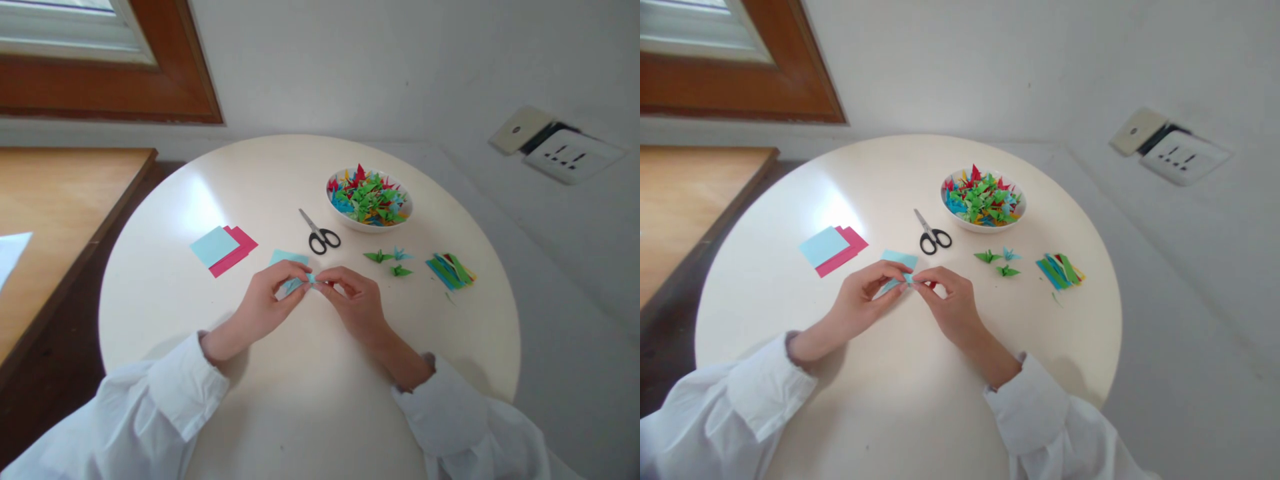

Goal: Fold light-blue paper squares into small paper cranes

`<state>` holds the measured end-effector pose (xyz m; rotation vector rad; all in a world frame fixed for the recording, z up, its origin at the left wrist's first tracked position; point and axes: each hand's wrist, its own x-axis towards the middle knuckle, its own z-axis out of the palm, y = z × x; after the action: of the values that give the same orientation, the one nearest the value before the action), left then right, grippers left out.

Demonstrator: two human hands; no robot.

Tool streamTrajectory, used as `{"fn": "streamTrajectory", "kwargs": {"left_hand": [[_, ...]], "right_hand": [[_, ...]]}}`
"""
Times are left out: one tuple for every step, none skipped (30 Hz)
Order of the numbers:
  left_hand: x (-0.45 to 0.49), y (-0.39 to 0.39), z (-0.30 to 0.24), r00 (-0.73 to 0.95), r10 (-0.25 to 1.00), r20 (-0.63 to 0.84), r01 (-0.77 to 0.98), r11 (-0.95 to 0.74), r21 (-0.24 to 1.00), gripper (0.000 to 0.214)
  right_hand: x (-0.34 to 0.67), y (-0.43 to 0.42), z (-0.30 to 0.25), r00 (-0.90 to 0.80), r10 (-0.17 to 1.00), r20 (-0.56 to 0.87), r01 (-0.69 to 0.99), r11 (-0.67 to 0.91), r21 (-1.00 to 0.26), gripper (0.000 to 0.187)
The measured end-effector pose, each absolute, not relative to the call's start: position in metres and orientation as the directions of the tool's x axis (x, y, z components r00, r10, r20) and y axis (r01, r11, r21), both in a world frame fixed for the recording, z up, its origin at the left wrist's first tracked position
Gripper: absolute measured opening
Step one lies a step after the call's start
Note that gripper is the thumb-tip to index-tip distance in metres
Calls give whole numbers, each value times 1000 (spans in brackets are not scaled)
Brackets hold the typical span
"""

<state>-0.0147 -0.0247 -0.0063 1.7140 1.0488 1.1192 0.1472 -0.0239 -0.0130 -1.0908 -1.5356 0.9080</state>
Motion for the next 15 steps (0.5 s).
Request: {"fn": "streamTrajectory", "kwargs": {"left_hand": [[-15, -25, -7, 255, 928, 274, 215, -330, 919, 8], [-15, -25, -8, 247, 928, 280, 221, -335, 916, 9], [-16, -25, -8, 236, 929, 284, 225, -337, 914, 9], [-15, -25, -8, 225, 930, 290, 227, -340, 913, 9], [-15, -25, -8, 218, 931, 294, 230, -341, 911, 10], [-15, -25, -8, 213, 932, 295, 235, -341, 910, 11], [-14, -25, -8, 207, 934, 292, 238, -338, 910, 11], [-13, -25, -7, 201, 937, 287, 237, -331, 914, 12], [-13, -26, -7, 193, 941, 279, 228, -320, 920, 12], [-12, -26, -6, 184, 945, 270, 212, -307, 928, 13], [-12, -26, -5, 178, 949, 261, 193, -294, 936, 13], [-11, -26, -5, 172, 952, 254, 173, -283, 943, 13], [-11, -26, -4, 167, 955, 247, 157, -273, 949, 13], [-10, -27, -3, 161, 957, 240, 148, -264, 953, 12], [-10, -27, -2, 155, 960, 232, 143, -254, 957, 12]], "right_hand": [[147, -24, -12, -83, 956, 283, 187, 293, -938, 3], [146, -24, -12, -78, 960, 269, 172, 279, -945, 3], [145, -25, -11, -75, 964, 257, 154, 266, -952, 4], [145, -25, -10, -73, 967, 245, 135, 253, -958, 4], [144, -25, -9, -72, 970, 232, 117, 239, -964, 5], [143, -25, -8, -71, 973, 218, 101, 224, -969, 6], [143, -25, -7, -71, 977, 201, 88, 207, -974, 6], [142, -25, -7, -69, 981, 182, 76, 187, -979, 7], [142, -25, -7, -66, 985, 160, 62, 164, -985, 8], [141, -24, -7, -62, 989, 135, 45, 138, -989, 9], [141, -24, -7, -58, 992, 109, 26, 111, -994, 9], [141, -24, -7, -54, 995, 84, 6, 84, -996, 10], [141, -23, -8, -53, 997, 60, -12, 60, -998, 11], [141, -23, -8, -56, 998, 41, -26, 39, -999, 11], [141, -22, -8, -60, 998, 25, -40, 23, -999, 11]]}}
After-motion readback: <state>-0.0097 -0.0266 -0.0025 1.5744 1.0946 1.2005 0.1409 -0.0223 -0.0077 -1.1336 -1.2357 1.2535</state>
